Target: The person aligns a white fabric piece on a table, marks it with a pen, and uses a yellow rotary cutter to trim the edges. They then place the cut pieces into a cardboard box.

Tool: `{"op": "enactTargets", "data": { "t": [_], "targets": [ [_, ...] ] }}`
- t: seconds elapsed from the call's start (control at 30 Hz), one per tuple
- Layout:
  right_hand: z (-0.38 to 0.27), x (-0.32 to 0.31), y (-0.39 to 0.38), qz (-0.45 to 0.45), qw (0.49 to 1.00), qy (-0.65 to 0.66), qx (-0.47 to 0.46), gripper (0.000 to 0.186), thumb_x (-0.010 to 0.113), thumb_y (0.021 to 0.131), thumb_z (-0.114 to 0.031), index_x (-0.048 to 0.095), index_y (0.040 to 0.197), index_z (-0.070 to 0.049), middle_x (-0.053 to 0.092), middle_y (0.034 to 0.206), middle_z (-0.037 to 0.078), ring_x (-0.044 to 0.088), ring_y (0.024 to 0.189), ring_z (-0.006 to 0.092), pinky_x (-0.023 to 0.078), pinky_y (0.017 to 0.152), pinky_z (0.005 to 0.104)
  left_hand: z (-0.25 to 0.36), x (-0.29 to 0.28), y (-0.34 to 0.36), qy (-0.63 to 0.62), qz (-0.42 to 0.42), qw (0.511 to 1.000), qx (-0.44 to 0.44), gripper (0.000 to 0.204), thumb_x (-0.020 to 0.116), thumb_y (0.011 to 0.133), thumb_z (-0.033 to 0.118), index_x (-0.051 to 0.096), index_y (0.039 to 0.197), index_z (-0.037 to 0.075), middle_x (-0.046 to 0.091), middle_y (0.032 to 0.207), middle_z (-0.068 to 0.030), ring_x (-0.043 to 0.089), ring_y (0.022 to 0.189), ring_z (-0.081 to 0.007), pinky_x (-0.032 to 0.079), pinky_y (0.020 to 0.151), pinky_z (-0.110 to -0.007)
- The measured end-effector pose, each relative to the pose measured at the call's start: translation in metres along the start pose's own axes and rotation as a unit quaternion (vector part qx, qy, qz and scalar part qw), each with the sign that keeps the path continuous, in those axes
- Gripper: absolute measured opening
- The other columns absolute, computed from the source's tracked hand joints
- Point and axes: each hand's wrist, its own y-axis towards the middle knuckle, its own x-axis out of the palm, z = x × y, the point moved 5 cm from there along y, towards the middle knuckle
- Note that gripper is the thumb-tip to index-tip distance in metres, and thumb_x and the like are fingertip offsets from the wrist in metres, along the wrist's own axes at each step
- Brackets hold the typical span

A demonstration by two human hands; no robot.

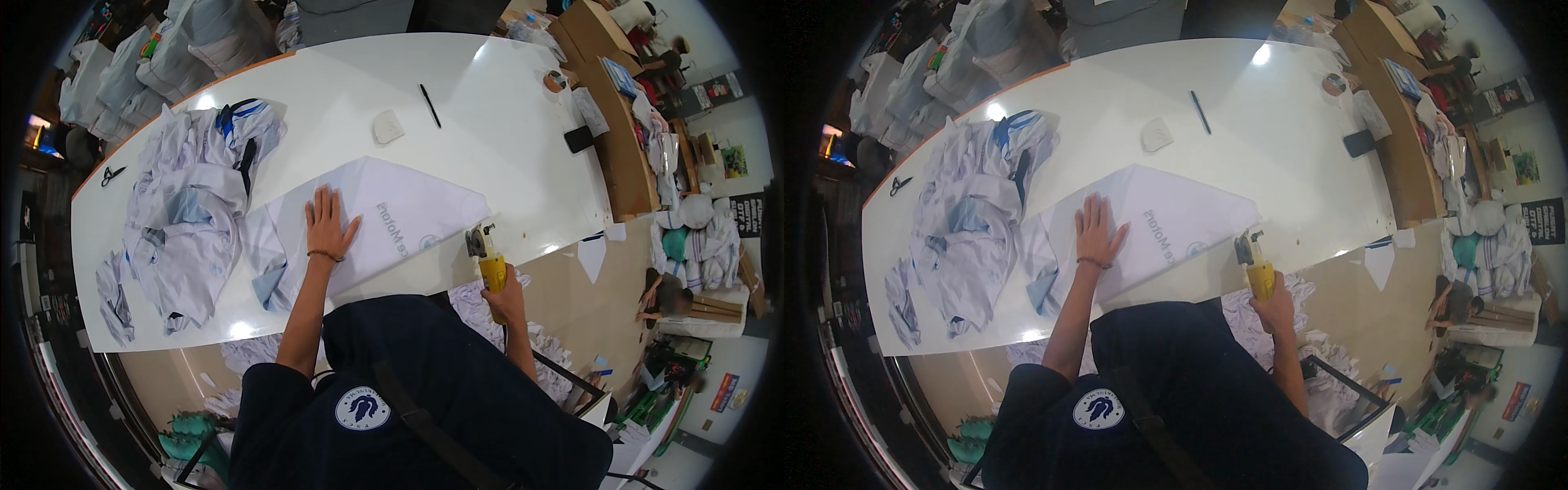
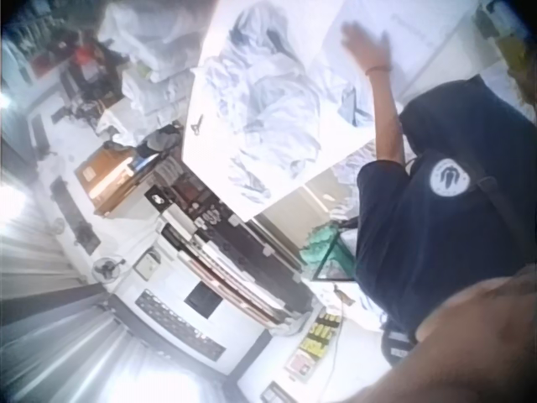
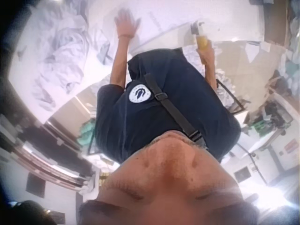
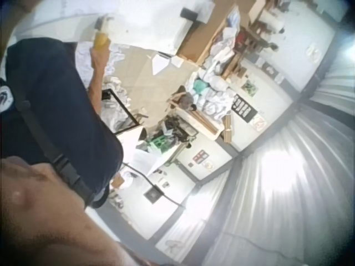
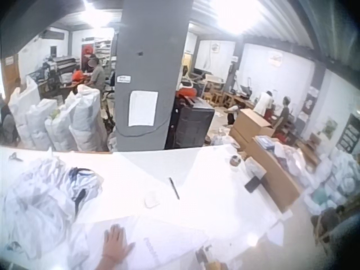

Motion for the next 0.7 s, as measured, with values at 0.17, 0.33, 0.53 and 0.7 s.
{"op": "enactTargets", "data": {
  "t": [0.17,0.33,0.53,0.7],
  "targets": [
    [-0.013,-0.004,0.005,0.009,1.0,0.019,0.009,0.07,0.079,0.076,-0.037,0.049,0.133,-0.009,0.07,0.103,0.027,0.068,0.098,0.0469,0.054,0.082,0.0521,-0.001,0.0,0.0,0.002,0.004,1.0,-0.002,0.081,0.052,0.098,0.054,0.034,0.154,-0.003,0.024,0.164,-0.0233,0.018,0.153,-0.0383,0.011,0.123,-0.057],
    [-0.021,-0.009,0.008,0.009,1.0,0.004,0.003,0.068,0.077,0.079,-0.042,0.051,0.132,-0.008,0.071,0.101,0.027,0.069,0.095,0.046,0.054,0.08,0.0515,0.0,0.0,0.001,0.009,-0.003,1.0,-0.004,0.081,0.05,0.099,0.055,0.034,0.154,-0.002,0.023,0.164,-0.0227,0.017,0.154,-0.0372,0.01,0.123,-0.056],
    [-0.02,-0.008,0.017,0.004,1.0,0.004,-0.013,0.067,0.077,0.079,-0.039,0.051,0.132,-0.008,0.071,0.1,0.027,0.069,0.094,0.0459,0.055,0.079,0.0512,-0.001,0.002,0.001,0.016,-0.011,1.0,-0.007,0.082,0.049,0.099,0.056,0.032,0.155,-0.001,0.022,0.165,-0.0219,0.016,0.154,-0.0362,0.01,0.123,-0.056],
    [-0.022,-0.009,0.021,-0.002,1.0,-0.003,-0.015,0.066,0.077,0.079,-0.037,0.051,0.131,-0.007,0.071,0.099,0.027,0.069,0.093,0.0457,0.054,0.078,0.0513,-0.002,0.002,0.002,0.015,-0.019,1.0,-0.011,0.082,0.048,0.099,0.057,0.032,0.155,-0.001,0.021,0.165,-0.0212,0.014,0.155,-0.0357,0.009,0.124,-0.056]
  ]
}}
